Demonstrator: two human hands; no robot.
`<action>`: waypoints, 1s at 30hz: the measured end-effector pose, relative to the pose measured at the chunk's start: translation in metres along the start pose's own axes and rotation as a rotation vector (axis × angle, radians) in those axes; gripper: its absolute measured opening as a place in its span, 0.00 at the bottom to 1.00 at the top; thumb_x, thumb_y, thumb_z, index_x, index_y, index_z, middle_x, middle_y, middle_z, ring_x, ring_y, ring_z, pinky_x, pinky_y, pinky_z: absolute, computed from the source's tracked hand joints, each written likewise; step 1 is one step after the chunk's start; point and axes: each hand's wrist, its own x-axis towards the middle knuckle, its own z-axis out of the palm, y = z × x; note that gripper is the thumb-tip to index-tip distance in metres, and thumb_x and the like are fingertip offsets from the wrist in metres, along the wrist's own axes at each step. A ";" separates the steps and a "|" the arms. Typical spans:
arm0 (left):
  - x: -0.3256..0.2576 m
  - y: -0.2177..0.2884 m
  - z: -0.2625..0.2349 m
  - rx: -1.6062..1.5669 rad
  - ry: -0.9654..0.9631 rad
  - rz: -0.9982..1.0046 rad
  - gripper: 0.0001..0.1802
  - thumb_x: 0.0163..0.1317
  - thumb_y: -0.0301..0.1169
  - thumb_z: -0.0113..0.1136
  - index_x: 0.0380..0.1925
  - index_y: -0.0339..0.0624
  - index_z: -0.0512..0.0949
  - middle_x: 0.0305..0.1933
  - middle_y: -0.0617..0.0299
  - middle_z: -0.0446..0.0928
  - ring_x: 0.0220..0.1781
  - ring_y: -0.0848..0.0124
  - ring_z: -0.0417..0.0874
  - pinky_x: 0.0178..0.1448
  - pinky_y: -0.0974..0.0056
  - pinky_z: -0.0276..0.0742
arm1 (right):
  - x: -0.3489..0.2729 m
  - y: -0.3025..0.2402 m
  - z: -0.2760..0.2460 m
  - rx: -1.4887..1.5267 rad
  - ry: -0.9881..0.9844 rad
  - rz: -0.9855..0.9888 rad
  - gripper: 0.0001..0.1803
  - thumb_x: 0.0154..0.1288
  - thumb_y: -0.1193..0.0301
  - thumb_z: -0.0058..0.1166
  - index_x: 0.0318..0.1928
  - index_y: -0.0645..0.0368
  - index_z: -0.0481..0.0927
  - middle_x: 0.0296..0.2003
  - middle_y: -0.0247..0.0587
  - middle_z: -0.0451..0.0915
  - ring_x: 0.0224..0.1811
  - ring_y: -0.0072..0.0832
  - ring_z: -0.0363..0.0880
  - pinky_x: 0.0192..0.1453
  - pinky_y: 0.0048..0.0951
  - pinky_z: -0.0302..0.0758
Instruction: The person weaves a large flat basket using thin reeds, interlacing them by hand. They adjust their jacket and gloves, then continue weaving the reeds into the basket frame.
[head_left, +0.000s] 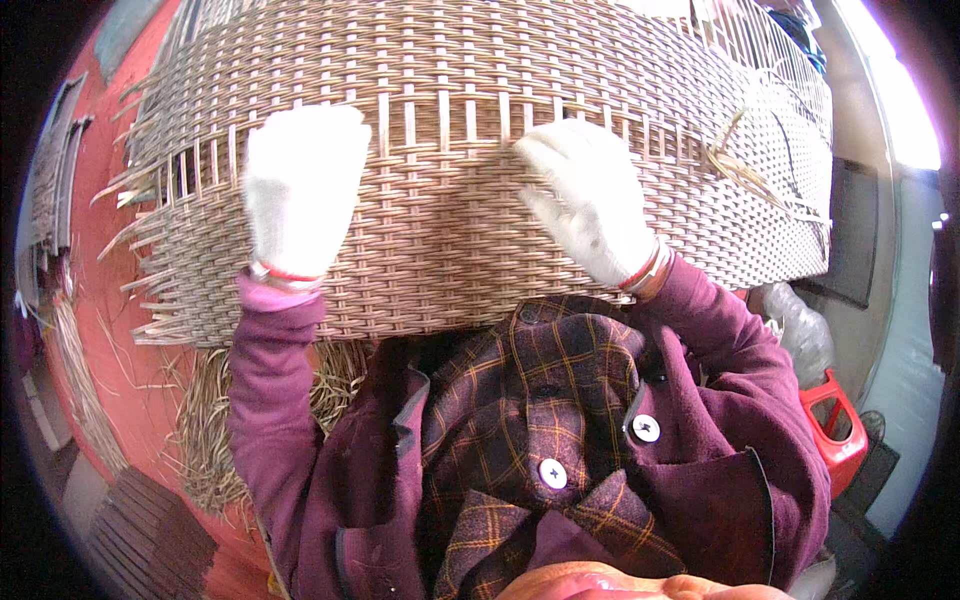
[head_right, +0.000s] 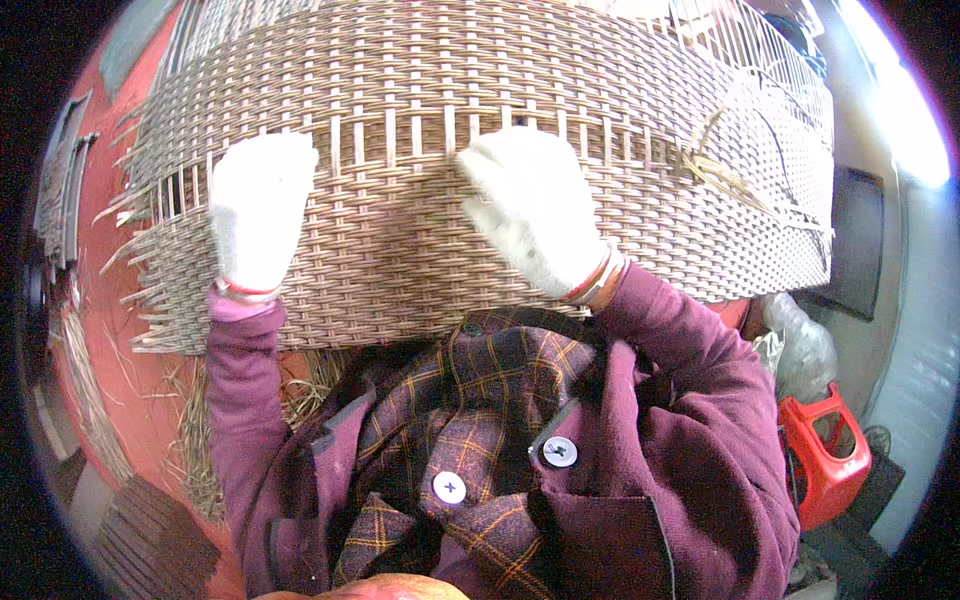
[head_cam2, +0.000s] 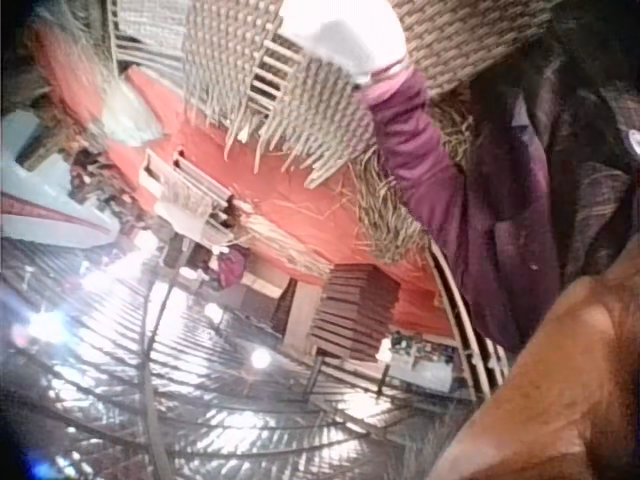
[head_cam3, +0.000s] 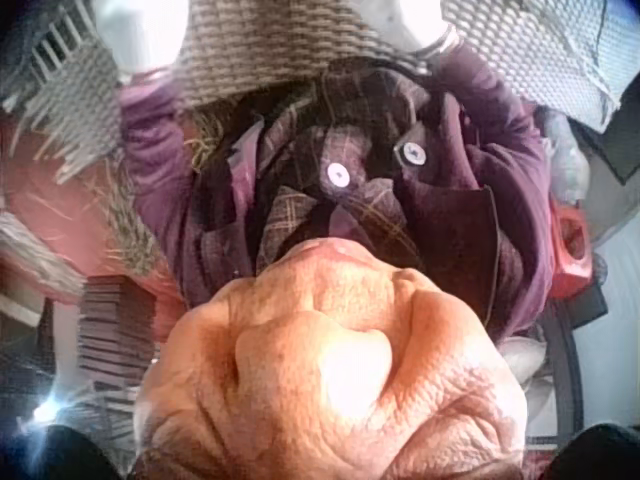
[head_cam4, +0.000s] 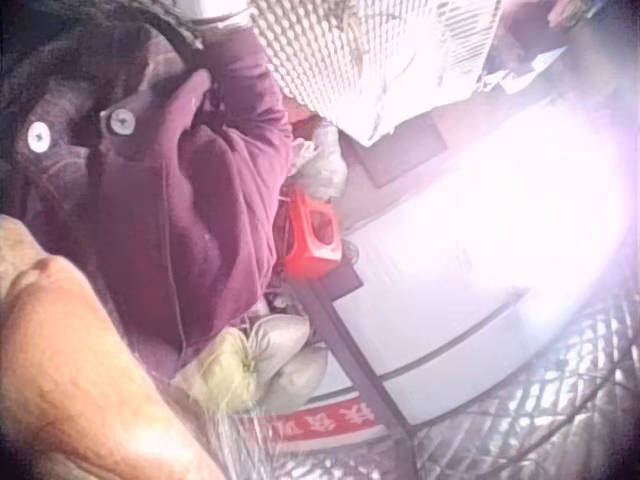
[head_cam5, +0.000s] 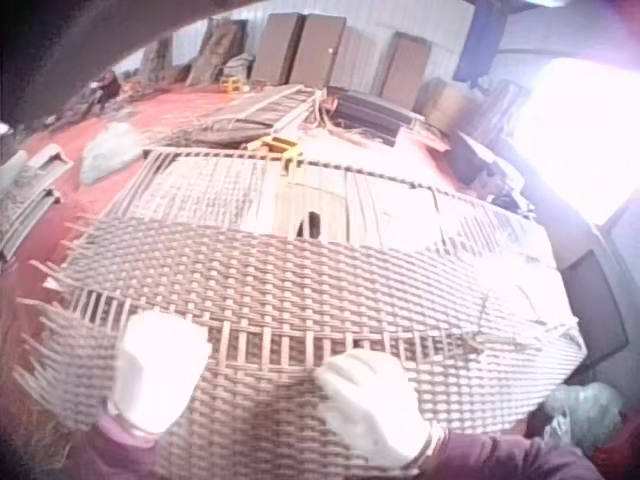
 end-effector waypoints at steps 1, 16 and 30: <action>0.014 0.016 0.011 -0.120 0.029 0.041 0.09 0.66 0.30 0.69 0.45 0.46 0.88 0.44 0.59 0.88 0.47 0.58 0.88 0.55 0.53 0.82 | -0.009 0.008 -0.004 -0.072 0.029 0.062 0.25 0.58 0.70 0.69 0.56 0.59 0.81 0.50 0.43 0.83 0.54 0.46 0.80 0.60 0.48 0.75; 0.102 0.088 0.064 -0.346 -0.299 -0.089 0.10 0.73 0.36 0.64 0.43 0.43 0.87 0.42 0.55 0.88 0.42 0.59 0.89 0.48 0.55 0.83 | -0.076 0.055 0.003 0.163 0.223 0.055 0.22 0.61 0.62 0.69 0.53 0.58 0.83 0.50 0.43 0.81 0.55 0.44 0.79 0.59 0.47 0.74; 0.172 0.282 0.115 -0.609 -0.223 0.330 0.11 0.73 0.38 0.65 0.47 0.46 0.89 0.45 0.55 0.88 0.47 0.57 0.89 0.54 0.56 0.84 | -0.192 0.121 -0.044 -0.206 0.637 0.492 0.15 0.58 0.77 0.69 0.47 0.59 0.87 0.41 0.45 0.87 0.44 0.45 0.86 0.52 0.44 0.81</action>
